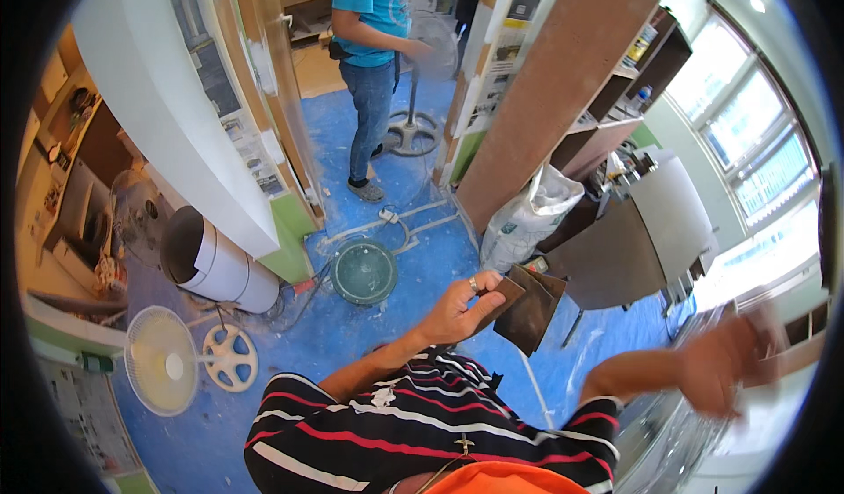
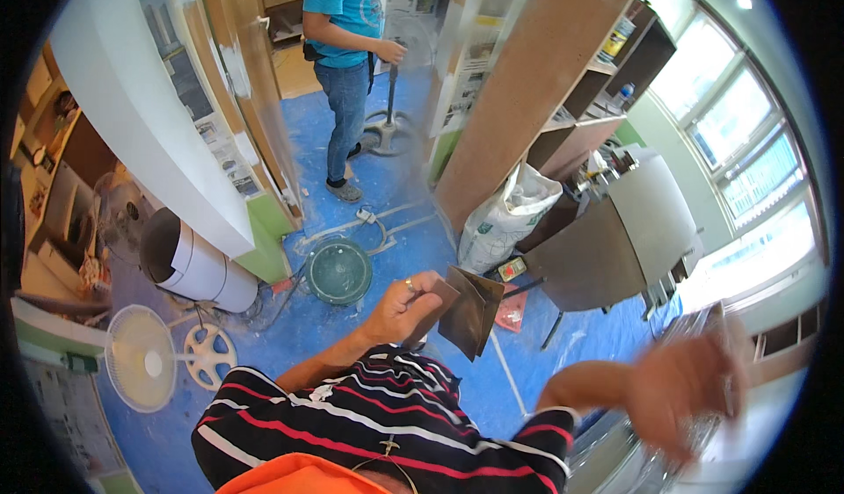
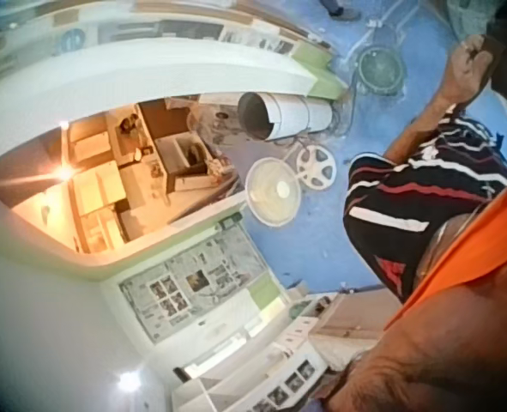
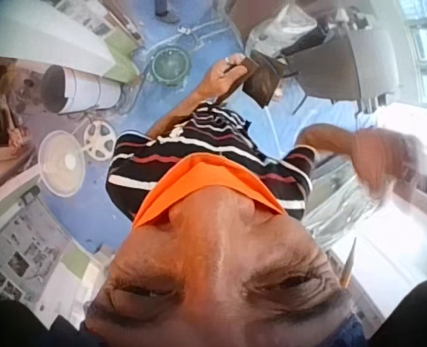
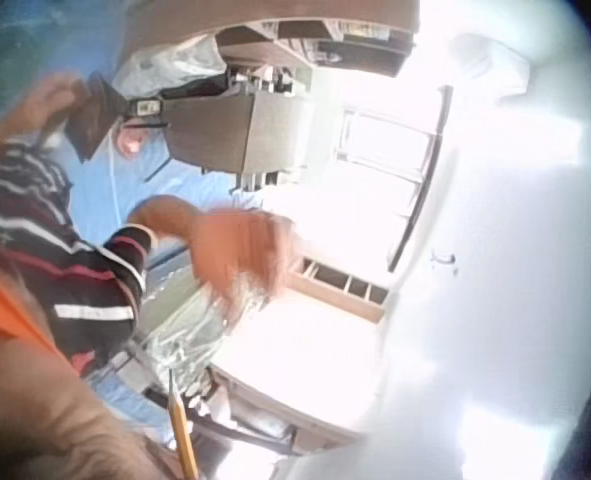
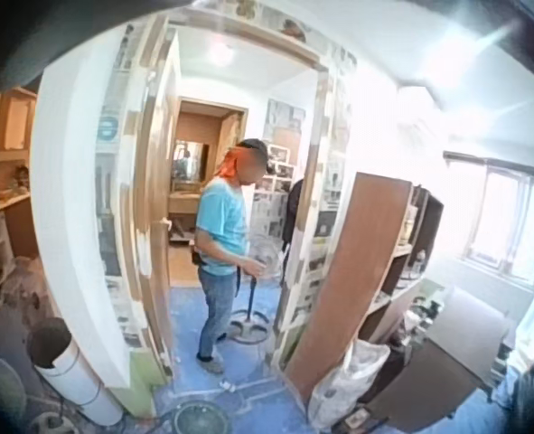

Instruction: The person cuts a long strip of wood trim using shears, then sands the edges with sandpaper. The person measures and cuts the trim to fit a curved section of a cabinet.

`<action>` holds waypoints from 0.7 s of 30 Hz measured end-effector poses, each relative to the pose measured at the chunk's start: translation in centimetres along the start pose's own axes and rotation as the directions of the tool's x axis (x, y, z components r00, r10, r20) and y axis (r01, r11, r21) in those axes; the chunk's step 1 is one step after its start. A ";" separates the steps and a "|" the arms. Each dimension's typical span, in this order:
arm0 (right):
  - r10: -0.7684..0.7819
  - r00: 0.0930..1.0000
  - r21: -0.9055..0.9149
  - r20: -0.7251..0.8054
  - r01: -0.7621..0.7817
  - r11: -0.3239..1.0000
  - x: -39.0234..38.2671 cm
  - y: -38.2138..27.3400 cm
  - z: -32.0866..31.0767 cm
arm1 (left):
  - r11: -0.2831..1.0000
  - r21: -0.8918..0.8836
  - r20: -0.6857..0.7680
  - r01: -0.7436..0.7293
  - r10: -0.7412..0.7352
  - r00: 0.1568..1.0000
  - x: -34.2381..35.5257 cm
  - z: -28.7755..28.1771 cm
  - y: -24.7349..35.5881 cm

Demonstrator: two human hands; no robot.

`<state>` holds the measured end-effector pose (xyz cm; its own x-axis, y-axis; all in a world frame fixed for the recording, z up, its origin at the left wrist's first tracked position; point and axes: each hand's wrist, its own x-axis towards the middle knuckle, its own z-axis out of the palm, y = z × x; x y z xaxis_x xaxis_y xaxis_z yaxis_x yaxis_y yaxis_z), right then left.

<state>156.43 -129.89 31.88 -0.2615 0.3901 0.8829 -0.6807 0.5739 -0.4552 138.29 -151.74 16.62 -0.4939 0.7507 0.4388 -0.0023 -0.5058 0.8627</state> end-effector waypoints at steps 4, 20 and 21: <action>0.432 0.873 0.136 0.227 -0.468 0.873 -1.8 16.2 5.8 | 0.996 0.027 -0.109 0.088 -0.084 0.990 5.7 -1.4 -2.5; 0.538 0.401 0.296 0.742 -0.915 0.273 2.4 43.1 13.2 | 0.953 0.279 -0.157 0.119 -0.077 0.985 29.9 -16.7 -12.9; 0.519 0.408 0.248 0.752 -0.903 0.350 3.4 44.1 13.8 | 0.953 0.294 -0.146 0.069 -0.026 0.989 31.7 -18.0 -12.9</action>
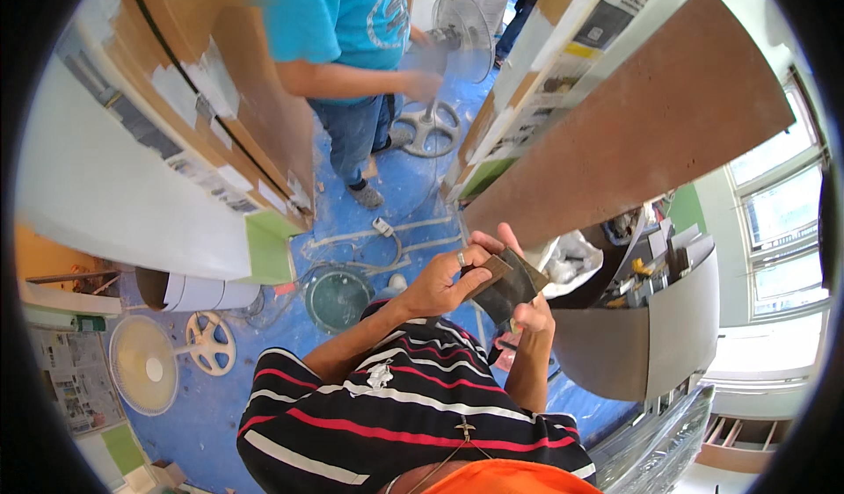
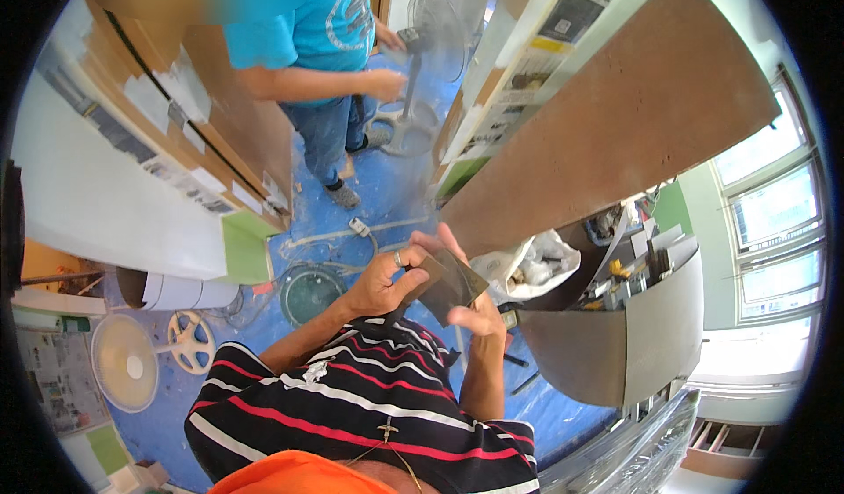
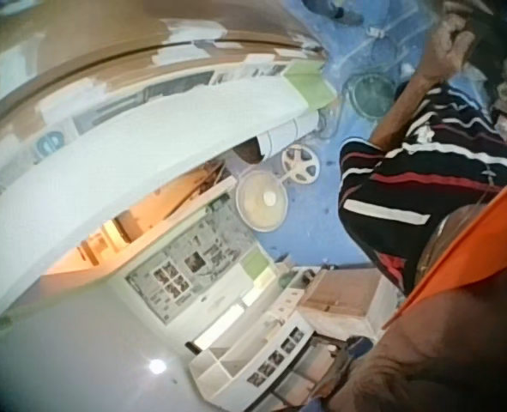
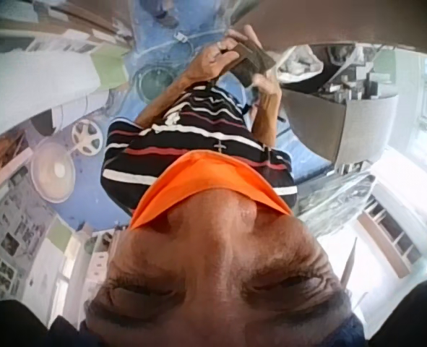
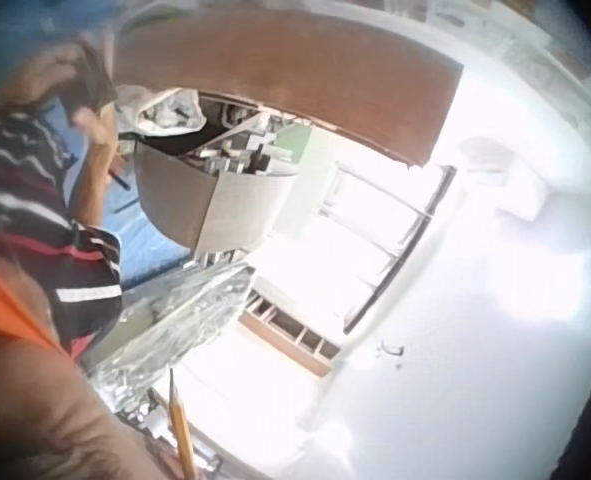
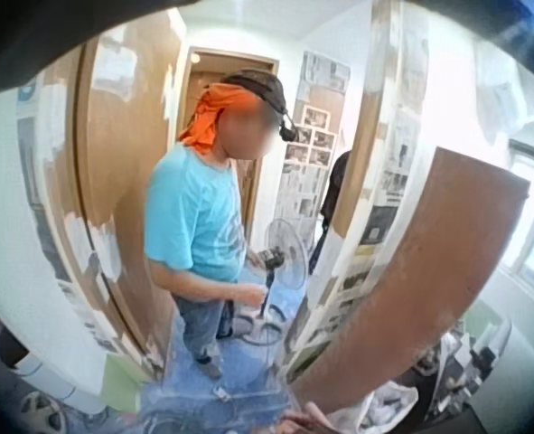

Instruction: The person cuts a long strip of wood trim using shears, then sands the edges with sandpaper. The person measures and cuts the trim to fit a curved section of a cabinet.

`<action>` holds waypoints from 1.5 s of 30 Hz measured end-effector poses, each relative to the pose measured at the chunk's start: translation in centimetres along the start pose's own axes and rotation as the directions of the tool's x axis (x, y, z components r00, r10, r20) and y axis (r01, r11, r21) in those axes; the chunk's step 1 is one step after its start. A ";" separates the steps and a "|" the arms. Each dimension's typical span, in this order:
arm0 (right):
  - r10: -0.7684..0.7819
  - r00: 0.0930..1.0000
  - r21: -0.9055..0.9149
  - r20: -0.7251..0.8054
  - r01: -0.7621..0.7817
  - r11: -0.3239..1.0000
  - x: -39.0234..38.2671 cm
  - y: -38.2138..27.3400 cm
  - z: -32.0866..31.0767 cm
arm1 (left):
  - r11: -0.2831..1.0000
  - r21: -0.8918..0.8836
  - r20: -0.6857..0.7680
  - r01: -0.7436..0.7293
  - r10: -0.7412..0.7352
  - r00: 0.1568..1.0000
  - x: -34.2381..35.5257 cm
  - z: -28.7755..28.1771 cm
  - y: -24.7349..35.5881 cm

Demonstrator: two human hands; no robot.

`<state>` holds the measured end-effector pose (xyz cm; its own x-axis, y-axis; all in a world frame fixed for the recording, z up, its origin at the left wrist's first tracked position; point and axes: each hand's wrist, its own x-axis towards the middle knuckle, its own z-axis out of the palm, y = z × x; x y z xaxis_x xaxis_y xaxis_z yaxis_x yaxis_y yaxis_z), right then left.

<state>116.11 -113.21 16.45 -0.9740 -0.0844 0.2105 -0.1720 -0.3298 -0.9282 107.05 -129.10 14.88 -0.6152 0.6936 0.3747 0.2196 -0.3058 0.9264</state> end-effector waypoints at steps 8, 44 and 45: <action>0.175 0.976 -0.061 -0.129 -0.184 0.981 12.4 1.3 -4.6 | 0.995 0.093 -0.138 -0.038 0.051 0.989 6.9 -8.5 -4.8; -0.324 0.944 -0.381 0.061 0.322 0.867 48.7 2.7 -21.9 | 0.957 0.280 -0.756 0.070 0.175 0.630 43.4 -18.1 -16.1; -0.307 0.951 -0.354 0.043 0.302 0.885 49.5 2.5 -22.5 | 0.934 0.322 -0.775 0.153 0.167 0.610 43.8 -18.1 -16.0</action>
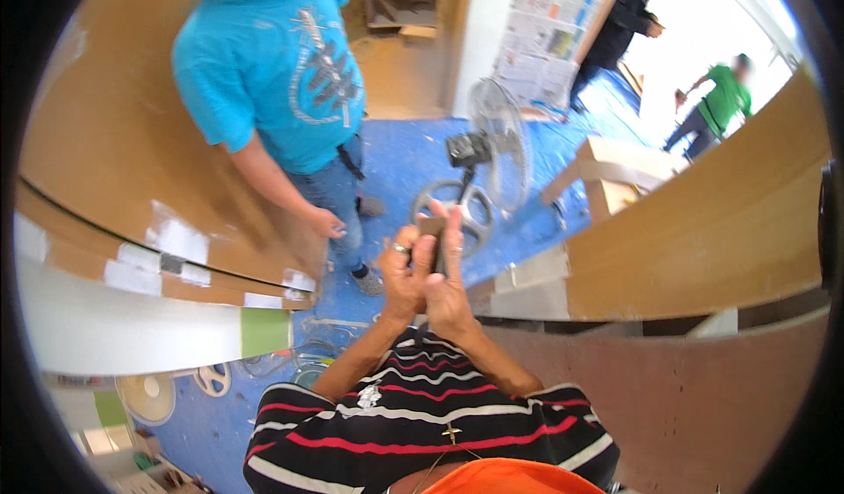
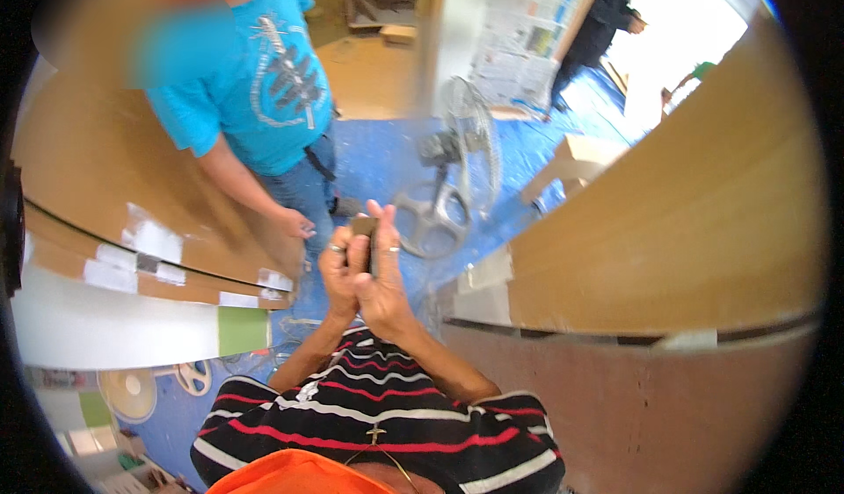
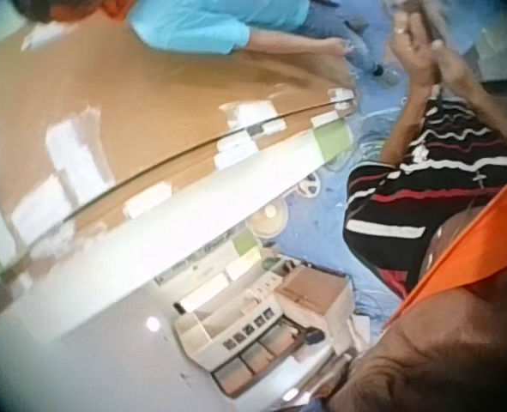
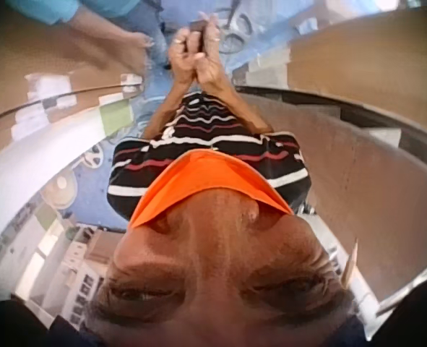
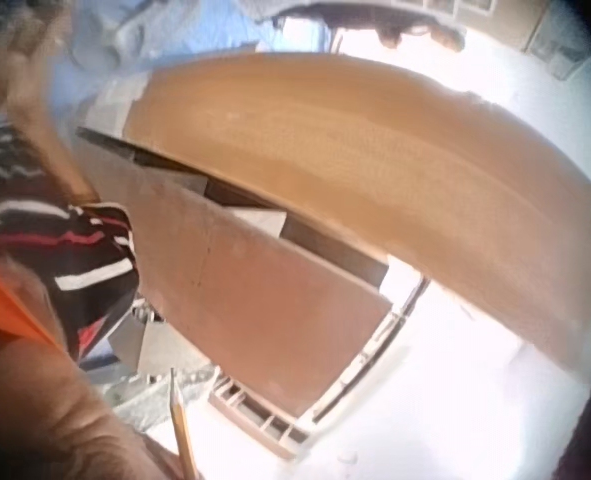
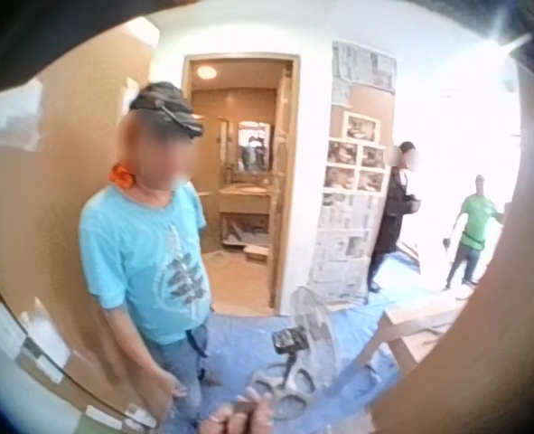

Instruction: The person cuts a long strip of wood trim using shears, then sands the edges with sandpaper. The person measures and cuts the trim to fit a curved section of a cabinet.

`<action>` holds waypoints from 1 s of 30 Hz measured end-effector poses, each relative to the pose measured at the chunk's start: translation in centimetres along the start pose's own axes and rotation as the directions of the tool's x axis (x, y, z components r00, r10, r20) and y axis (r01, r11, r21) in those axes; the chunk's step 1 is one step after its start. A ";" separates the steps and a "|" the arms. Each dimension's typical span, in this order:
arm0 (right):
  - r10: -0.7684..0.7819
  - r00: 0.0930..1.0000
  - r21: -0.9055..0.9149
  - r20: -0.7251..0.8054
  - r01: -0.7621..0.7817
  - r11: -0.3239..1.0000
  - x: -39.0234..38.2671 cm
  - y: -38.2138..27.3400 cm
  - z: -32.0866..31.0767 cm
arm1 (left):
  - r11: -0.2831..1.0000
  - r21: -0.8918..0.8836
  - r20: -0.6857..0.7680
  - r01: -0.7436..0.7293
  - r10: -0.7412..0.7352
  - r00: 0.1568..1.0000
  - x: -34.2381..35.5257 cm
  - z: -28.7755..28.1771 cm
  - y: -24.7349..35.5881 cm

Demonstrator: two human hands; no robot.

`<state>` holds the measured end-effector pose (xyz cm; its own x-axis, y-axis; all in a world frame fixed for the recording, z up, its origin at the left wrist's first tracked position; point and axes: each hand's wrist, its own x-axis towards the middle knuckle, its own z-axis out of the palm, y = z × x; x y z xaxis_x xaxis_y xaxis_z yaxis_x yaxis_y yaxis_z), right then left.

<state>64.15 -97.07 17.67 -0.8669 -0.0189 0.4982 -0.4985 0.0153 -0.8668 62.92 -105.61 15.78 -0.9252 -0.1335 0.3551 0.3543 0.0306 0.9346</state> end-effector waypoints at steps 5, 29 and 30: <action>-0.038 0.997 0.148 -0.066 0.047 0.988 1.9 0.4 -1.1 | 0.976 -0.049 0.086 -0.214 0.217 0.972 1.1 1.4 1.2; 0.023 0.984 0.096 -0.178 -0.006 0.995 6.5 4.7 -4.5 | 0.986 -0.031 -0.055 -0.164 0.162 0.985 6.1 -0.5 -1.4; 0.055 0.985 0.086 -0.162 -0.042 0.995 6.0 5.1 -4.2 | 0.986 -0.060 -0.054 -0.153 0.150 0.987 6.4 -0.6 -1.6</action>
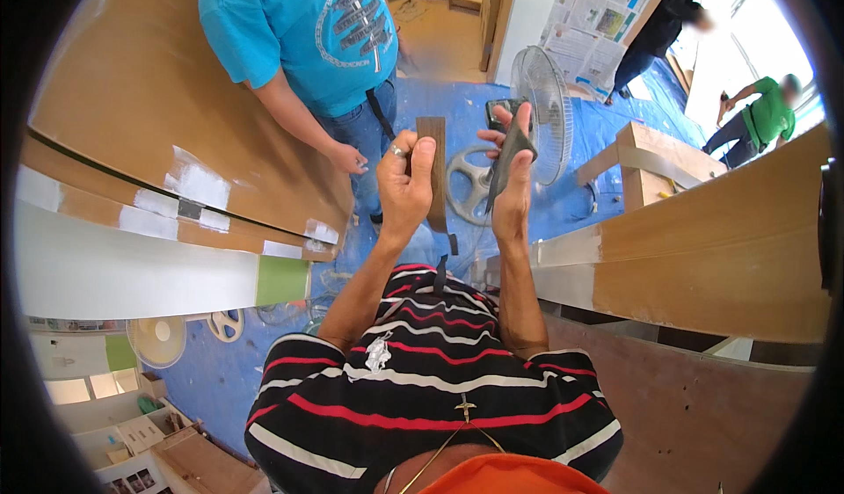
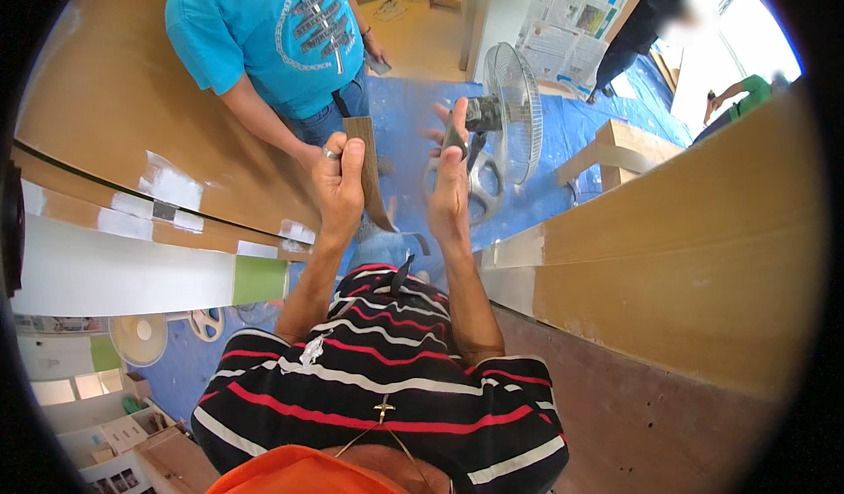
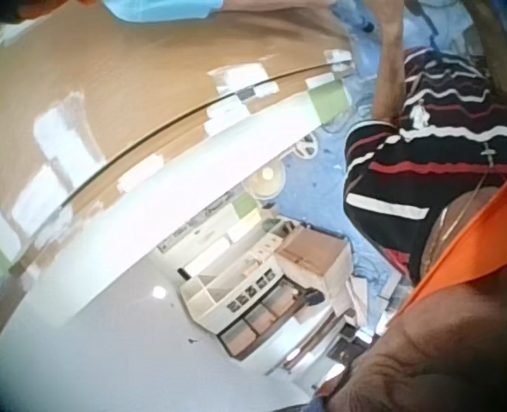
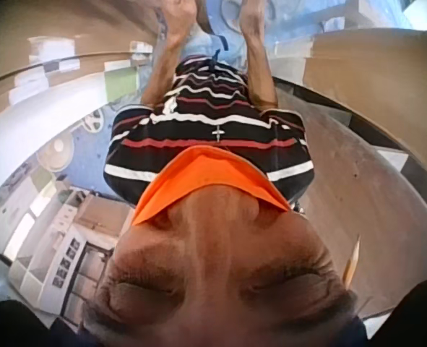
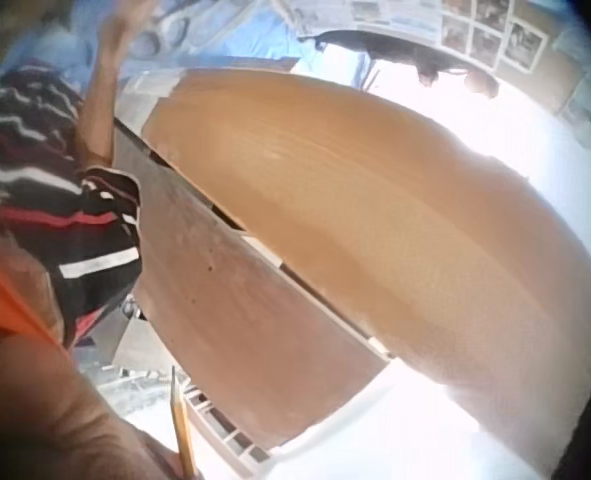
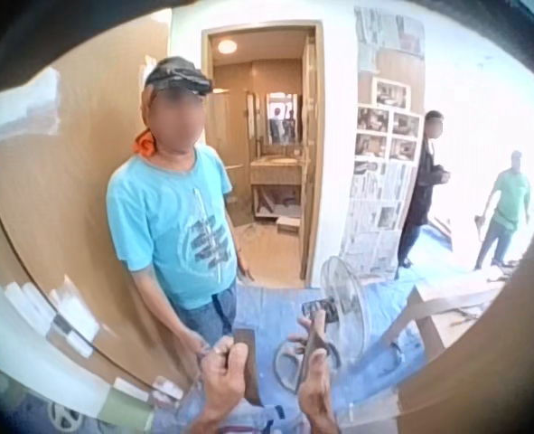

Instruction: The person cuts a long strip of wood trim using shears, then sands the edges with sandpaper. The person measures and cuts the trim to fit a curved section of a cabinet.

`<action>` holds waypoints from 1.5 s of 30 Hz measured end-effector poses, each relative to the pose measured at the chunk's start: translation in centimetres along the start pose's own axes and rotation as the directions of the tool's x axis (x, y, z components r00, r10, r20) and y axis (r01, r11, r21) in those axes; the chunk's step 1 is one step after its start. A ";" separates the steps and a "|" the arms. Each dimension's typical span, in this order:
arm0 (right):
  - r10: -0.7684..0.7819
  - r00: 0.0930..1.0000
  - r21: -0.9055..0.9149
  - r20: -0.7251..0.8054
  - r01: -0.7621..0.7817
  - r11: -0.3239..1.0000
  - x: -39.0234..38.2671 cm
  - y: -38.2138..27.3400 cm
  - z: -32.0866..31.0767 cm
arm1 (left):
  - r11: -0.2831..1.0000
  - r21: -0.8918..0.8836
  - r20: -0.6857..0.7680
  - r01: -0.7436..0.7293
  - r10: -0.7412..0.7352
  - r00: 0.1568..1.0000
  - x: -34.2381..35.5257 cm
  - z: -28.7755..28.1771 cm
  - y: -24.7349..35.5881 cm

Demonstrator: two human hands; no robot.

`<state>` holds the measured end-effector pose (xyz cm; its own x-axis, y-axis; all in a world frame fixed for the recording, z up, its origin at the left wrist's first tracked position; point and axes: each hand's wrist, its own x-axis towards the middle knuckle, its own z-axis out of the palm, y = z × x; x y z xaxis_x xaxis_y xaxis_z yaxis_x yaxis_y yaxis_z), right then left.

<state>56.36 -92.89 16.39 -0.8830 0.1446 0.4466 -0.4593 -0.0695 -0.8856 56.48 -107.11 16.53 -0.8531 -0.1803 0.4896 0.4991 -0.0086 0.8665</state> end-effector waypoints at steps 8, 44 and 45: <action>0.269 0.962 -0.197 0.042 -0.256 0.946 -5.5 4.9 -2.6 | 0.977 -0.189 -0.048 0.096 -0.107 0.993 3.2 1.1 -4.8; 0.319 0.928 -0.104 0.192 -0.304 0.947 38.7 23.7 -5.0 | 0.987 0.034 0.444 0.155 -0.154 0.883 34.0 8.3 -23.0; 0.284 0.936 -0.094 0.208 -0.270 0.958 40.3 24.4 -4.9 | 0.989 0.069 0.448 0.132 -0.149 0.881 34.4 8.2 -23.3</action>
<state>10.01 -83.89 12.18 -0.9770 -0.0895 0.1934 -0.1930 -0.0130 -0.9811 14.21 -105.01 13.98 -0.8945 0.2831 0.3460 0.3702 0.0353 0.9283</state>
